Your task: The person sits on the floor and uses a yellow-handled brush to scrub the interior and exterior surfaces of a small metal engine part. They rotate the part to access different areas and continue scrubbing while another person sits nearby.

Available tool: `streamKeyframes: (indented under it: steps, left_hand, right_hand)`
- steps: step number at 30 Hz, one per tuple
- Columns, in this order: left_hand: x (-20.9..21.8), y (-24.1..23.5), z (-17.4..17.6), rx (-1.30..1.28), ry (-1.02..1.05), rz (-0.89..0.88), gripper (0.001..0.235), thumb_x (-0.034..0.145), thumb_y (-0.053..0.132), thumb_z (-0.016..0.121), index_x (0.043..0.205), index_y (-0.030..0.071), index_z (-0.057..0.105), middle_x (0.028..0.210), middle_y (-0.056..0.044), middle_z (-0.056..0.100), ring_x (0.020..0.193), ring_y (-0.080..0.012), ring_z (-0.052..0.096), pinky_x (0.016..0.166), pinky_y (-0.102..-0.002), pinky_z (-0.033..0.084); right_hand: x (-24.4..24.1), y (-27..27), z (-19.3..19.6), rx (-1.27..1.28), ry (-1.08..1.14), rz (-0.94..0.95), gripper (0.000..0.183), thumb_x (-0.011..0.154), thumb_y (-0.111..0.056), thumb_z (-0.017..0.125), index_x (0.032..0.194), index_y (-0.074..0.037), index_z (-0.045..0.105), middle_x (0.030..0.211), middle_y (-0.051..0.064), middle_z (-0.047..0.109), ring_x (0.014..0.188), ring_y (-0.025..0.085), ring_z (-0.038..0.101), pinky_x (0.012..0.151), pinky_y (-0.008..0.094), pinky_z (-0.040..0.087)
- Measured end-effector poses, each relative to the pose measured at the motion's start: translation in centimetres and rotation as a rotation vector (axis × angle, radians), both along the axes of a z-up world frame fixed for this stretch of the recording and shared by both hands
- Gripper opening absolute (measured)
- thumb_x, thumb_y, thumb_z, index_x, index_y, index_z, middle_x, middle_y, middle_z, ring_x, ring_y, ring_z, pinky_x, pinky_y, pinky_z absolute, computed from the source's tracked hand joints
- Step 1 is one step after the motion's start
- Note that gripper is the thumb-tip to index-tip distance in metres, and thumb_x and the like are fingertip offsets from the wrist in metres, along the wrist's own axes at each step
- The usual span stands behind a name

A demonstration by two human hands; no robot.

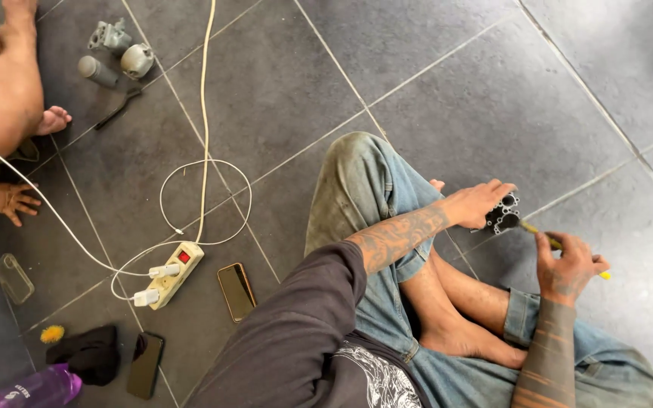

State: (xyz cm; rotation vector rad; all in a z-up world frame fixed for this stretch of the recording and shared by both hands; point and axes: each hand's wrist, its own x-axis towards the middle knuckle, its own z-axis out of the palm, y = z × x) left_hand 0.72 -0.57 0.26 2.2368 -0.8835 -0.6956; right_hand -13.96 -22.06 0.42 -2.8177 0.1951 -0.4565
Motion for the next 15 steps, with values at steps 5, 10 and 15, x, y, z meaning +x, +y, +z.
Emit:
streamKeyframes:
  steps: [5,10,15]
  left_hand:
    - [0.2,-0.1,-0.2,0.058,0.023,0.007,0.088,0.078,-0.009,0.061,0.154,0.018,0.028,0.128,-0.006,0.053,0.115,-0.0292,0.060,0.081,-0.045,0.056]
    - [0.6,-1.2,-4.1,0.005,-0.128,-0.040,0.079,0.081,0.002,0.067,0.151,0.014,0.034,0.144,-0.004,0.052,0.123,-0.0320,0.059,0.094,-0.046,0.054]
    - [0.8,-0.8,-3.0,0.026,-0.038,0.013,0.075,0.082,0.002,0.067,0.149,0.019,0.037,0.143,-0.001,0.055,0.125,-0.0298,0.059,0.086,-0.047,0.058]
  right_hand:
    - [0.2,-0.4,-1.0,-0.021,0.011,0.015,0.017,0.110,-0.042,0.076,0.102,-0.028,0.078,0.101,-0.011,0.075,0.101,0.016,0.068,0.098,0.043,0.025]
    - [-0.4,-0.2,-1.0,0.023,0.015,0.054,0.016,0.112,-0.036,0.079,0.104,-0.023,0.078,0.102,-0.005,0.073,0.099,0.020,0.065,0.101,0.044,0.024]
    - [0.0,-2.9,-4.3,-0.096,-0.029,0.036,0.017,0.119,-0.041,0.080,0.114,-0.025,0.081,0.109,-0.008,0.077,0.098,0.015,0.069,0.103,0.043,0.027]
